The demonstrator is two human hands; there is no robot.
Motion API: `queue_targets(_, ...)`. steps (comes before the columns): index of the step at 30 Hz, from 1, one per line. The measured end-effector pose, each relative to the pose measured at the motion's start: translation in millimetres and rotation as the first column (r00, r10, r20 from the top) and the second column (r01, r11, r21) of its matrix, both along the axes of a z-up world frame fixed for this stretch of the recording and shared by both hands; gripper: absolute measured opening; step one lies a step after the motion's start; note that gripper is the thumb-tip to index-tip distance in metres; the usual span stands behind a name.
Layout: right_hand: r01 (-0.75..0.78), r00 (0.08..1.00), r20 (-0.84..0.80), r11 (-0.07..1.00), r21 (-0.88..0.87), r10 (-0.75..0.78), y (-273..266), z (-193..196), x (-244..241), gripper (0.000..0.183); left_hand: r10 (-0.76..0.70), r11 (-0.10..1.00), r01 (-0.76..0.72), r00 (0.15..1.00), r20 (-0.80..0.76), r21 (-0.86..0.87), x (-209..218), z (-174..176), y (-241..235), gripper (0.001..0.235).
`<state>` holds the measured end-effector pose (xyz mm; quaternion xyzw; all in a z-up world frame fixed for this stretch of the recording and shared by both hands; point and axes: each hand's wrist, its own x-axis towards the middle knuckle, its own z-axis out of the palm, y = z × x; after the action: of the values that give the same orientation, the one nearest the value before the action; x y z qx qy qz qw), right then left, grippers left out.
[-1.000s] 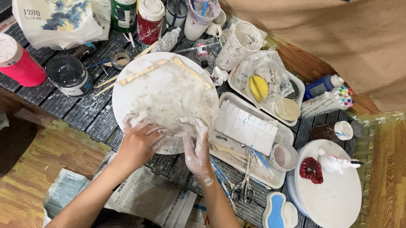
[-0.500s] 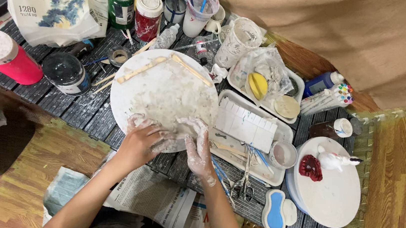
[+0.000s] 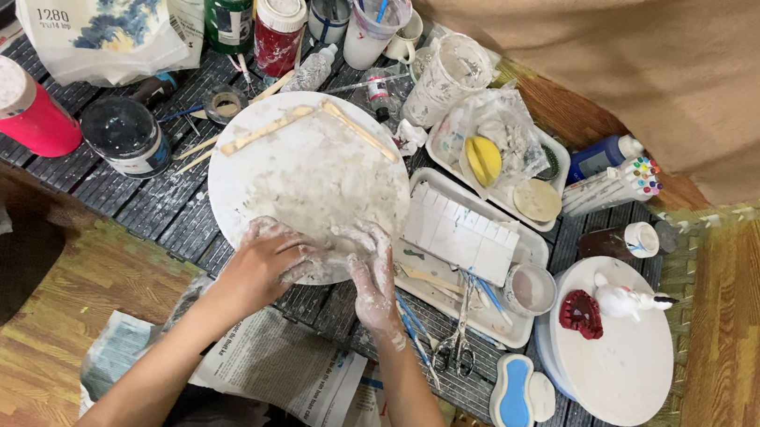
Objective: The person kneads a white clay-like material on a round board using both hands. They repeatedly press, fold, and mix the material, occasionally picking up small pieces from a nearby tray and incorporating them into the main mass. The hands remain covered in the white substance throughout the process.
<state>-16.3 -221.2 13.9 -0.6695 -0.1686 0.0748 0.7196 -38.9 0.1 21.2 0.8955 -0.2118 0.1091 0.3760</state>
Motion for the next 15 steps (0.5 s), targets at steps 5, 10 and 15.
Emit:
queue_targets(5, 0.033, 0.997, -0.066, 0.992, 0.123, -0.026, 0, -3, -1, 0.049, 0.026, 0.997, -0.028, 0.999, -0.027, -0.071, -3, -16, -4, 0.046)
queue_targets(10, 0.036, 0.998, 0.047, 0.993, 0.113, -0.041, -8, -6, 6, 0.046, 0.013, 0.980, -0.027, 0.997, -0.073, -0.197, -2, -24, -2, 0.025)
queue_targets(15, 0.455, 0.847, 0.503, 0.725, -0.517, -0.173, -14, 1, 6, 0.033, 0.160, 0.982, -0.164, 0.986, -0.047, -0.089, -3, -15, 7, 0.038)
